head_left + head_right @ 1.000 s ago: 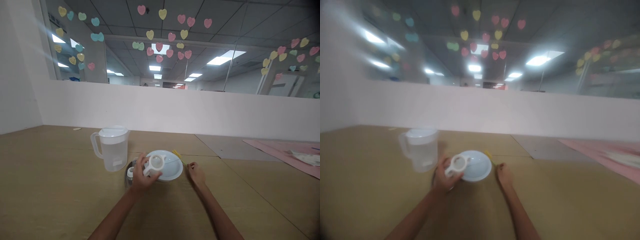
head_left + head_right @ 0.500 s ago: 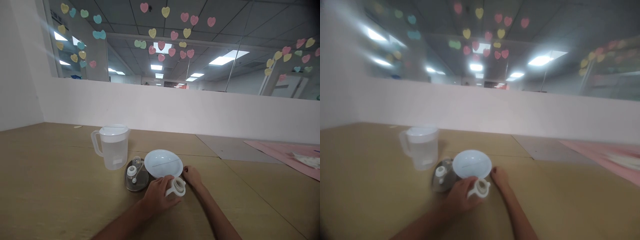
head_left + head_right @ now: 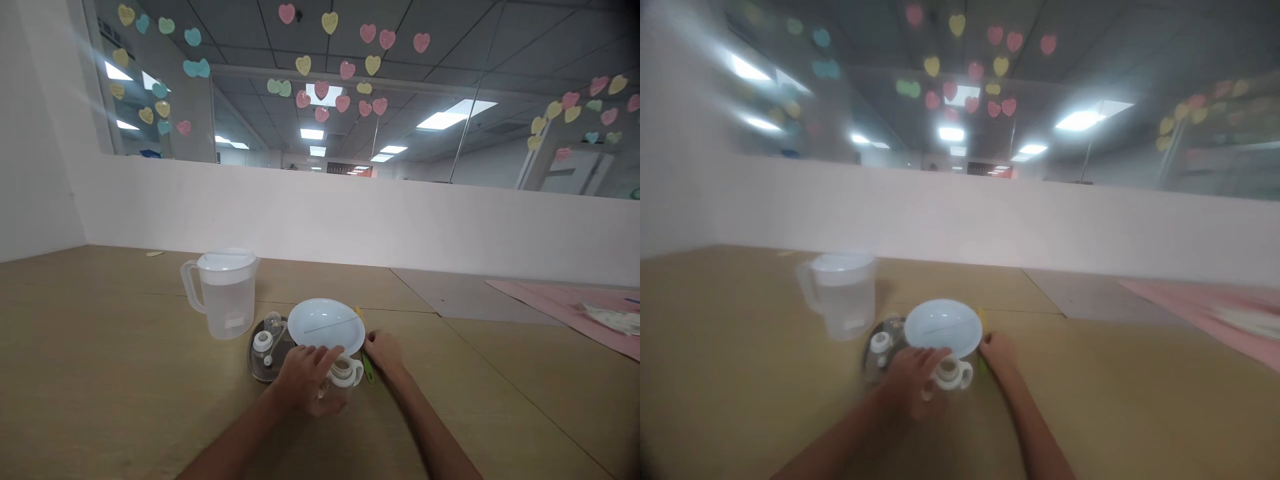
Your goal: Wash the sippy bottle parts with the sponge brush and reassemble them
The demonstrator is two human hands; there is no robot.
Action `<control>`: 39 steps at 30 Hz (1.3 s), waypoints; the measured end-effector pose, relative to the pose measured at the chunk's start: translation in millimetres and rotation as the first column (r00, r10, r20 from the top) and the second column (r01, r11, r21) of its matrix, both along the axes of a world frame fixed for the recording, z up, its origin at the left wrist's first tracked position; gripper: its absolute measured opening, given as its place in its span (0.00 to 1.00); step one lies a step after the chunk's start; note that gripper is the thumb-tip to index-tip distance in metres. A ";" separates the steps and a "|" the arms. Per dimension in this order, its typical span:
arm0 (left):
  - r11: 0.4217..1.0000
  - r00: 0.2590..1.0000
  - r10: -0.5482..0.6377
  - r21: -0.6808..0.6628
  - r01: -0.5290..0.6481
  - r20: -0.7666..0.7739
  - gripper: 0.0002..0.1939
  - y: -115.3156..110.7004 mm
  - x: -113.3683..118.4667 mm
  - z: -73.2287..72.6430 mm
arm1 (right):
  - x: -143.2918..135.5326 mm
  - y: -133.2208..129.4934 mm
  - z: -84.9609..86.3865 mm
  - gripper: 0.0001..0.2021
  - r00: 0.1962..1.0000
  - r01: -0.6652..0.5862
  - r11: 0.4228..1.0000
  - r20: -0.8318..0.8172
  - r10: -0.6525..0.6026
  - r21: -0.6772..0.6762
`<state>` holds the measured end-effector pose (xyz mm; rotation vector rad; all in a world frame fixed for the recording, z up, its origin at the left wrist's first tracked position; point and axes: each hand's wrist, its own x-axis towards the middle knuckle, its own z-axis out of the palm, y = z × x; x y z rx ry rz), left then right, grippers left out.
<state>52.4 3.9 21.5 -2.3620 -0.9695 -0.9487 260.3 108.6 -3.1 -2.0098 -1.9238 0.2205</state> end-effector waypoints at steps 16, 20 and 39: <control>0.756 0.798 0.600 -0.287 -0.589 -0.056 0.11 52.3 -66.3 1.1 | -17.2 48.5 46.2 0.14 0.981 -0.182 0.981 -0.085 0.177 -0.064; 0.738 0.789 0.604 -0.296 -0.607 -0.112 0.11 54.4 -64.6 -7.6 | -20.5 57.8 57.7 0.09 0.974 -0.226 0.956 -0.043 0.222 -0.188; 0.576 0.652 0.751 -0.383 -0.722 -0.101 0.14 43.2 -57.3 26.2 | -41.6 16.8 123.4 0.12 0.929 -0.355 0.935 -0.113 0.353 0.002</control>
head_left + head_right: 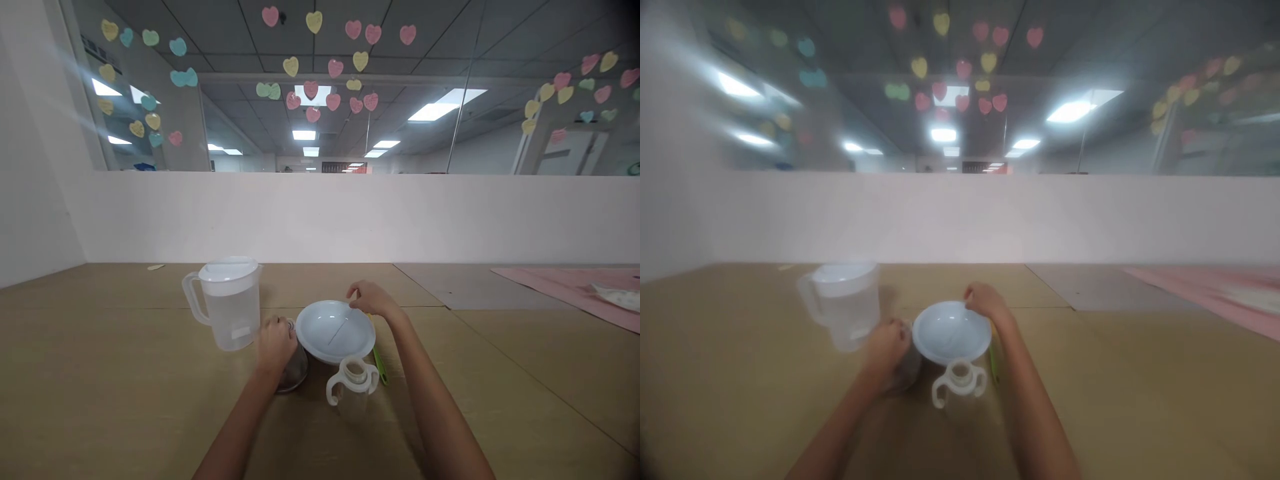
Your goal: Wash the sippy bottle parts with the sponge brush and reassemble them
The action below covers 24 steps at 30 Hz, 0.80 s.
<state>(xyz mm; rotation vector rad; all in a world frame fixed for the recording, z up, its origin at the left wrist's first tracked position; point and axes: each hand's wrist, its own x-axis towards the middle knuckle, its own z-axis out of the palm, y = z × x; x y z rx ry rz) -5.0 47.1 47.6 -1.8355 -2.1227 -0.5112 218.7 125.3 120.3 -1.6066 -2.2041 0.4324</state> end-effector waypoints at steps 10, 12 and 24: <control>0.826 0.777 -0.448 0.537 0.171 0.443 0.12 -11.7 9.6 13.8 | -26.4 -3.9 -9.7 0.15 0.913 -0.386 0.889 -0.242 0.329 -0.246; 0.820 0.682 -0.515 0.530 0.215 0.519 0.12 -12.9 14.6 10.2 | -34.4 1.4 -18.7 0.21 0.923 -0.367 0.902 -0.209 0.323 -0.226; 0.783 0.530 -0.618 0.514 0.350 0.581 0.12 -5.3 27.6 -25.0 | -22.7 -52.2 33.9 0.33 0.734 0.053 0.922 -0.641 0.224 0.384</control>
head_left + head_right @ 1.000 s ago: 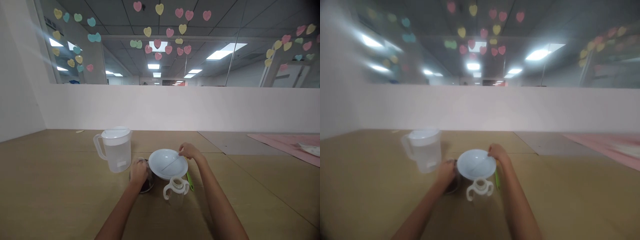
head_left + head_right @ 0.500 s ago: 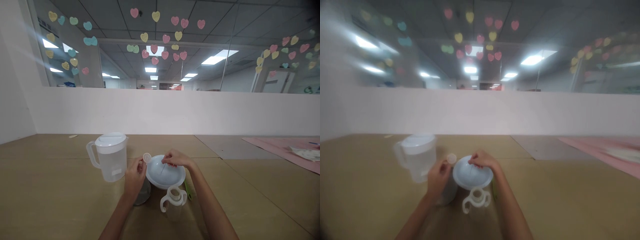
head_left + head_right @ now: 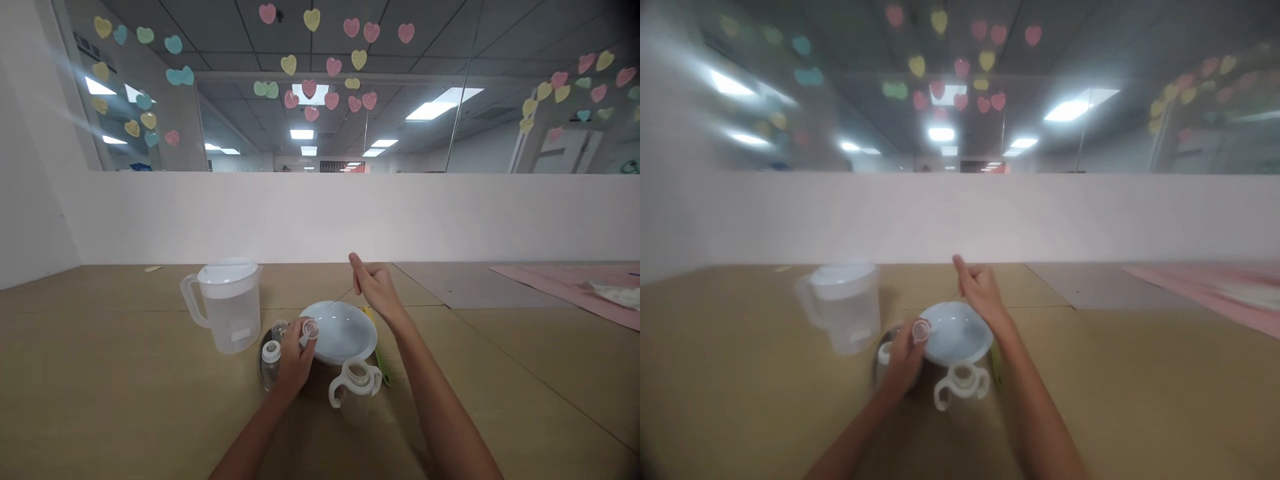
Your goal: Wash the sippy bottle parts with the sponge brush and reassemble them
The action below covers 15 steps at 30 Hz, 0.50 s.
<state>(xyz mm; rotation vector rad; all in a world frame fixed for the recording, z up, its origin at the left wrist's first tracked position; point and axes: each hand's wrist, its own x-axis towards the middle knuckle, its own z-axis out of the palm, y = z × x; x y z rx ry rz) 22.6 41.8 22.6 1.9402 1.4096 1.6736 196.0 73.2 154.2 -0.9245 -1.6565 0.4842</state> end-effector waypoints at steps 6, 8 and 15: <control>0.998 0.995 -0.063 0.022 0.064 -0.073 0.14 -2.3 7.9 -6.4 | -9.2 -39.3 14.8 0.34 0.972 -0.229 0.973 0.053 0.230 -0.028; 0.998 0.995 -0.063 0.020 0.065 -0.082 0.14 -3.3 8.5 -6.8 | -16.1 -38.6 10.3 0.33 0.963 -0.234 0.970 0.123 0.240 -0.065; 0.998 0.997 -0.065 -0.007 0.065 -0.046 0.15 -3.2 10.5 -6.3 | -28.0 -34.5 3.0 0.32 0.949 -0.052 0.999 0.313 0.047 0.007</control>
